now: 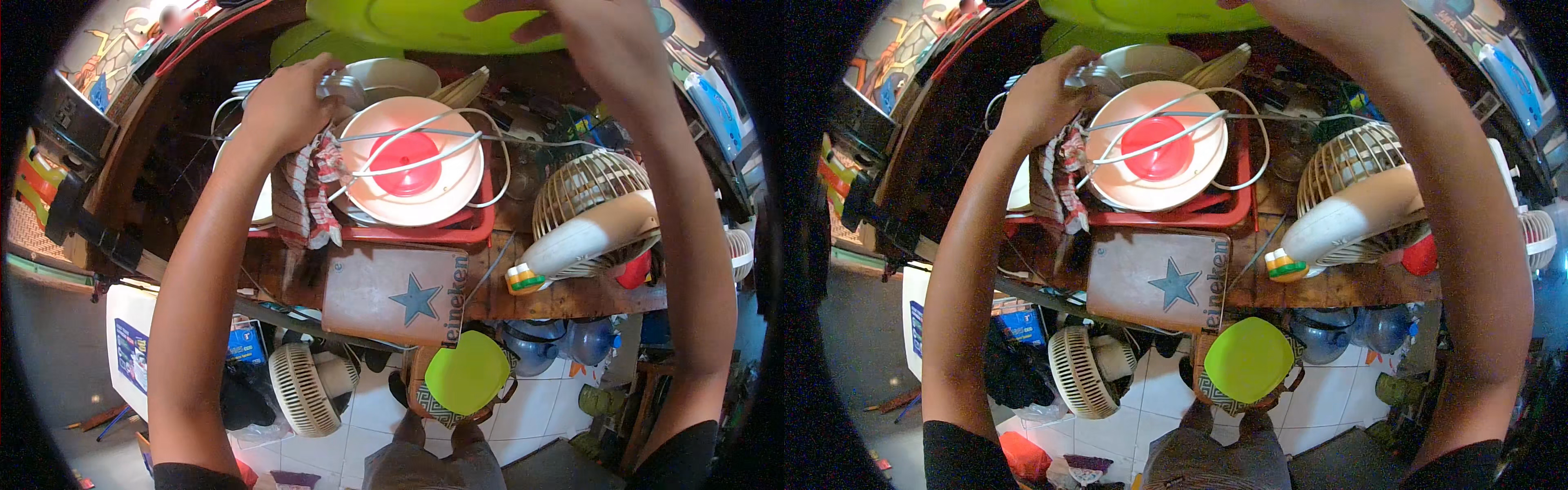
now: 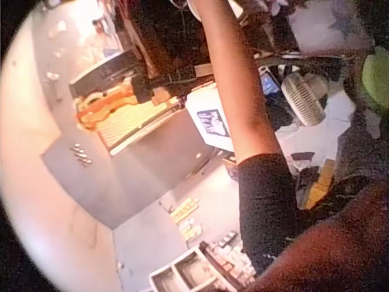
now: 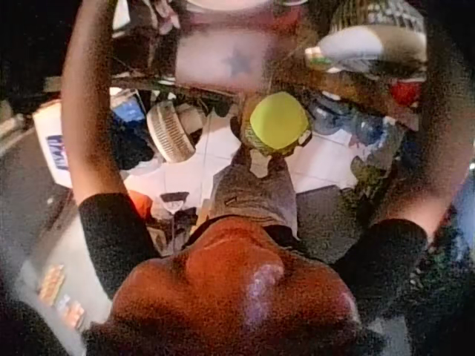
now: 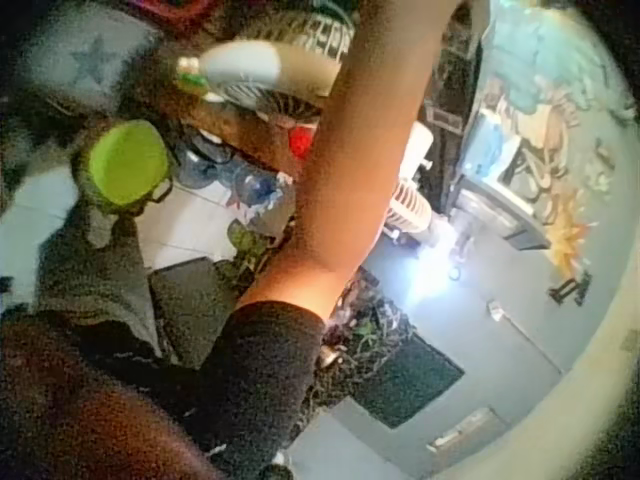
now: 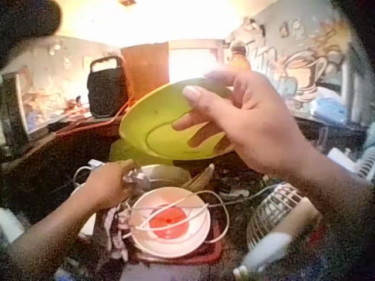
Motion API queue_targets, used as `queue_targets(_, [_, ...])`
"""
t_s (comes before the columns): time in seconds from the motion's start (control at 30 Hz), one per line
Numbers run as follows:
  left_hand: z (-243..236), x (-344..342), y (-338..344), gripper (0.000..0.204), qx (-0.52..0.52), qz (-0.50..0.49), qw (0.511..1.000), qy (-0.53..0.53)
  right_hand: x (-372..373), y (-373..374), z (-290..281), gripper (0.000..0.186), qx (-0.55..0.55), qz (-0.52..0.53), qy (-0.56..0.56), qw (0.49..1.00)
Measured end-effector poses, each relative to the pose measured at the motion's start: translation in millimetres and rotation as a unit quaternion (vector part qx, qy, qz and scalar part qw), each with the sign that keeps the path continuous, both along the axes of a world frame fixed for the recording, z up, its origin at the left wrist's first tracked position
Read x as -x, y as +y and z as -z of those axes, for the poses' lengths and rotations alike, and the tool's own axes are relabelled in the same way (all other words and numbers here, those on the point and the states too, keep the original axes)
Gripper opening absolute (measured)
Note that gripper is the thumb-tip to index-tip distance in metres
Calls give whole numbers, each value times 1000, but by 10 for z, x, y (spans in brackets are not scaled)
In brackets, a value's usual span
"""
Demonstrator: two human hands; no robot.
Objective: Drying plates and bowls with a cloth, placing them on a shelf, and then picking up a tray of glasses.
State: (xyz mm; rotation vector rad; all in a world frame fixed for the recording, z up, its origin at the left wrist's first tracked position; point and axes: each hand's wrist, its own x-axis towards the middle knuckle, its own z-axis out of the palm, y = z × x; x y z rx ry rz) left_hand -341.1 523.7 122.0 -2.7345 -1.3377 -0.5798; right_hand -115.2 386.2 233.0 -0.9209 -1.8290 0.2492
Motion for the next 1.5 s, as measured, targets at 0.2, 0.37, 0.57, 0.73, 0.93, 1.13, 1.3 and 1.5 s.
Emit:
queue_targets(0.2, [-8, 51, -25, 43, -1, -1, 1000, -7, 45, 66, 40, 23, 53, -57, -17, 997])
queue_targets(0.37, [86, 98, 10, 44, 16, -22, 999, -39, 118, 280, 260, 20, 57, -16, -17, 998])
queue_targets(0.57, [12, 263, 125, 39, -56, -99, 964, -239, 96, 606, 277, 22, 142, 85, -138, 976])
queue_targets(0.73, [-152, 262, 69, 41, 165, -42, 780, -603, 308, 710, 174, 18, 221, 74, -217, 948])
queue_targets(0.93, [-193, 221, -40, 27, 166, -32, 742, -648, 458, 1396, 928, 38, 53, 111, -295, 948])
queue_targets(1.13, [-173, 207, -44, 18, 147, -36, 741, -655, 647, 1553, 1029, 49, 28, 64, -296, 953])
queue_targets(1.3, [-117, 297, -34, 20, 182, -61, 767, -612, 598, 1619, 1168, 57, -81, 47, -270, 958])
queue_targets(1.5, [-7, 294, -242, 25, 226, -82, 857, -456, 628, 1383, 1103, 81, 190, 216, -351, 891])
